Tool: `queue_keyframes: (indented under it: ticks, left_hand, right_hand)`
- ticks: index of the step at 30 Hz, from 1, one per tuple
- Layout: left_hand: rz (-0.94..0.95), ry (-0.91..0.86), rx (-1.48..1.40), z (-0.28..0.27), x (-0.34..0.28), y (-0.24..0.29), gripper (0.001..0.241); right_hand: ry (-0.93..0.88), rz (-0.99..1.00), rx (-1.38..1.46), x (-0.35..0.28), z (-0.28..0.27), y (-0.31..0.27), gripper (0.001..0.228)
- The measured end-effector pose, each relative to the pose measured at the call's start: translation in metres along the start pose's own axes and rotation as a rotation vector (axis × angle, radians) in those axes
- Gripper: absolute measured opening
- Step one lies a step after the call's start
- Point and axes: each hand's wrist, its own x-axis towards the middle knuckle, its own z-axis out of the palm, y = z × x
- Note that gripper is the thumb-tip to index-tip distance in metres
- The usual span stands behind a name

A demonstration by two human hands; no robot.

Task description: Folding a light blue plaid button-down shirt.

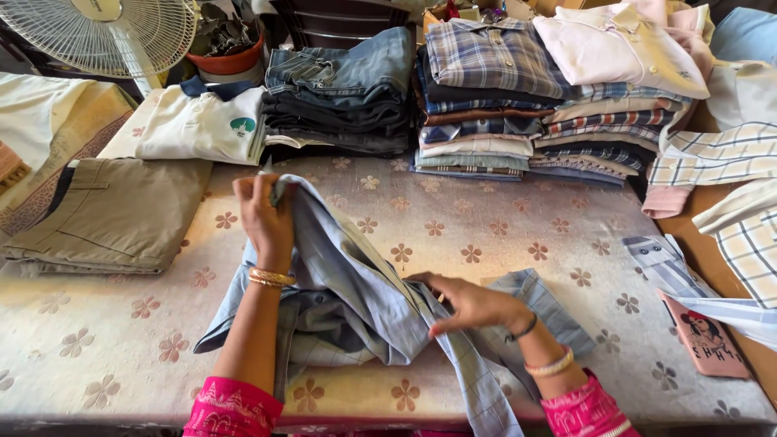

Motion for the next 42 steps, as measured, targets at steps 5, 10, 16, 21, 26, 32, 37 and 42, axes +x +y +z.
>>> queue_keyframes:
  ticks: [5, 10, 16, 21, 26, 32, 37, 42]
  left_hand:
    - [0.043, 0.099, -0.057, -0.019, 0.015, -0.005, 0.031]
    - [0.078, 0.094, -0.087, -0.034, 0.042, -0.006, 0.033]
    - [0.105, 0.283, -0.168, -0.042, 0.088, -0.034, 0.032]
    - [0.086, 0.263, -0.356, -0.042, 0.108, -0.033, 0.02]
    - [-0.108, -0.017, -0.876, -0.022, 0.105, -0.07, 0.012]
    - [-0.068, -0.085, -0.546, -0.017, 0.077, -0.063, 0.014]
    - [-0.246, -0.162, -1.021, -0.025, 0.078, 0.008, 0.008]
    - [-0.13, -0.505, -0.954, -0.047, 0.071, 0.125, 0.02]
  right_hand:
    - [0.052, 0.755, -0.37, -0.018, 0.007, -0.007, 0.066]
    - [0.617, 0.738, -0.254, -0.057, -0.061, -0.018, 0.032]
    - [1.087, 0.45, -0.659, -0.113, -0.139, -0.006, 0.017]
    - [1.153, 0.546, -0.785, -0.162, -0.182, 0.054, 0.021]
    - [0.844, 0.891, -0.893, -0.155, -0.177, 0.062, 0.055]
    - [0.562, 0.656, -0.664, -0.117, -0.11, 0.077, 0.062]
    - [0.267, 0.366, -0.479, -0.044, -0.037, 0.038, 0.075]
    - [0.453, 0.108, -0.386, 0.027, -0.027, -0.022, 0.101]
